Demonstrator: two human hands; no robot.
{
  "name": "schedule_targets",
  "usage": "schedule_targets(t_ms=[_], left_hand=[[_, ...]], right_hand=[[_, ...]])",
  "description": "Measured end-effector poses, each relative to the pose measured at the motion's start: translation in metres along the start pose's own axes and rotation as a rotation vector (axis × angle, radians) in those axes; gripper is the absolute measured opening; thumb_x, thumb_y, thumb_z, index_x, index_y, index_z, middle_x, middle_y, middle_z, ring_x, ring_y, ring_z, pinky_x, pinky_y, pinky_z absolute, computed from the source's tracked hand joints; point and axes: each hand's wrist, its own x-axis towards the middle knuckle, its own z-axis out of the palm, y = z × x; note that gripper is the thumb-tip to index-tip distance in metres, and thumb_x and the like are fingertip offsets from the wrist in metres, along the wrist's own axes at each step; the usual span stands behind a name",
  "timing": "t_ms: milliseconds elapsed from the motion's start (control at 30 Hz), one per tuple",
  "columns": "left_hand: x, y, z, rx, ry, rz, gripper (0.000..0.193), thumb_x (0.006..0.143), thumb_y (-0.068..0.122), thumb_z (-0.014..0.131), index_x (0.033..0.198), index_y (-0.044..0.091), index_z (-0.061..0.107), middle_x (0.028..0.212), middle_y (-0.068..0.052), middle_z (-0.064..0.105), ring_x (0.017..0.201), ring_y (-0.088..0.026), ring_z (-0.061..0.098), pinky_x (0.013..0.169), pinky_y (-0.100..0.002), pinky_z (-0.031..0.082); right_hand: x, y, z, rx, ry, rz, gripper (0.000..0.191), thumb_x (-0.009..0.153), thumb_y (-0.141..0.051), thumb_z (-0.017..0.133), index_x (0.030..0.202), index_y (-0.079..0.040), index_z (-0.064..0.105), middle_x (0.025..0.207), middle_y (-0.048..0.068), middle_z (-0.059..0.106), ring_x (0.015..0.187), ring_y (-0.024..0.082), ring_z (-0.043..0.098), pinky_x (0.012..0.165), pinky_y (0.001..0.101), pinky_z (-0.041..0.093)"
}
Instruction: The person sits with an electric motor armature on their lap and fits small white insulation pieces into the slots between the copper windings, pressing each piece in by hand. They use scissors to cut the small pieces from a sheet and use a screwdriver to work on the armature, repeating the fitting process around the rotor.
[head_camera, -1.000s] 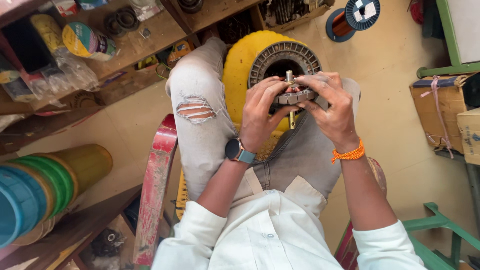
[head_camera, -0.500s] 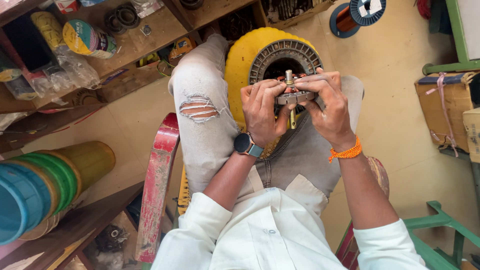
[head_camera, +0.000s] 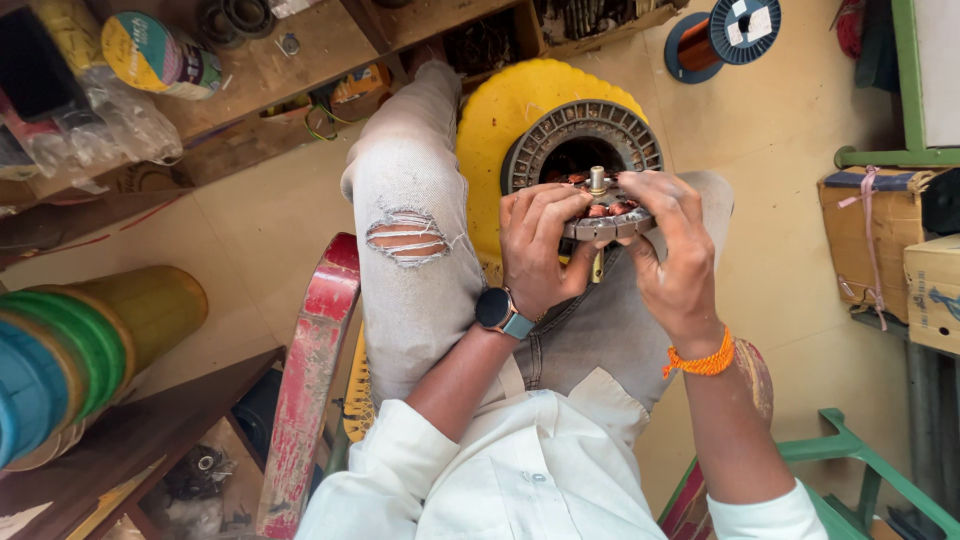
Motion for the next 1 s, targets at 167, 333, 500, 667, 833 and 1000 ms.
schedule_targets(t_ms=[167,333,500,667,833,1000], left_hand=[[0.001,-0.004,0.000,-0.001,-0.052,-0.036,0.042,0.073,0.014,0.079,0.111,0.007,0.063,0.111,-0.007,0.069,0.110,-0.029,0.064,0.098,-0.043,0.041],[0.002,-0.008,0.003,-0.048,0.011,-0.088,0.036,0.077,0.014,0.082,0.108,0.008,0.065,0.105,-0.008,0.067,0.103,-0.029,0.062,0.094,-0.042,0.042],[-0.010,-0.004,-0.005,-0.079,-0.017,0.037,0.048,0.075,0.015,0.081,0.119,0.008,0.063,0.119,-0.008,0.066,0.114,-0.031,0.061,0.104,-0.044,0.043],[-0.012,-0.001,0.002,-0.041,-0.002,0.075,0.051,0.085,0.013,0.084,0.130,0.012,0.060,0.131,-0.005,0.061,0.123,-0.032,0.058,0.113,-0.043,0.044],[-0.005,-0.001,-0.002,-0.101,-0.103,0.088,0.057,0.082,0.008,0.081,0.134,0.009,0.059,0.129,-0.007,0.062,0.119,-0.029,0.060,0.110,-0.044,0.044],[-0.003,-0.002,-0.004,-0.099,-0.138,0.088,0.054,0.081,0.007,0.080,0.131,0.009,0.060,0.126,-0.007,0.064,0.117,-0.029,0.060,0.108,-0.044,0.044]], right_hand=[[0.000,0.002,0.007,-0.006,-0.001,0.004,0.033,0.096,0.005,0.069,0.127,-0.002,0.058,0.132,0.015,0.062,0.133,0.034,0.055,0.117,0.0444,0.046],[0.007,-0.007,0.006,-0.001,-0.049,0.140,0.031,0.097,0.008,0.069,0.125,-0.002,0.060,0.124,0.014,0.063,0.123,0.032,0.058,0.108,0.0410,0.048],[-0.001,-0.002,-0.013,0.121,-0.150,0.035,0.042,0.085,0.009,0.070,0.123,-0.005,0.061,0.131,0.014,0.060,0.132,0.031,0.057,0.113,0.0406,0.046],[-0.030,0.015,-0.008,0.400,-0.049,0.205,0.050,0.100,0.015,0.049,0.147,-0.003,0.048,0.156,0.015,0.048,0.140,0.029,0.051,0.114,0.0357,0.047],[-0.032,0.023,-0.001,0.222,0.013,0.025,0.054,0.100,0.019,0.043,0.150,-0.002,0.044,0.155,0.017,0.049,0.147,0.034,0.049,0.123,0.0412,0.041],[-0.027,0.022,-0.001,0.173,0.007,0.009,0.049,0.102,0.016,0.046,0.147,-0.003,0.048,0.144,0.014,0.059,0.143,0.033,0.052,0.123,0.0426,0.043]])
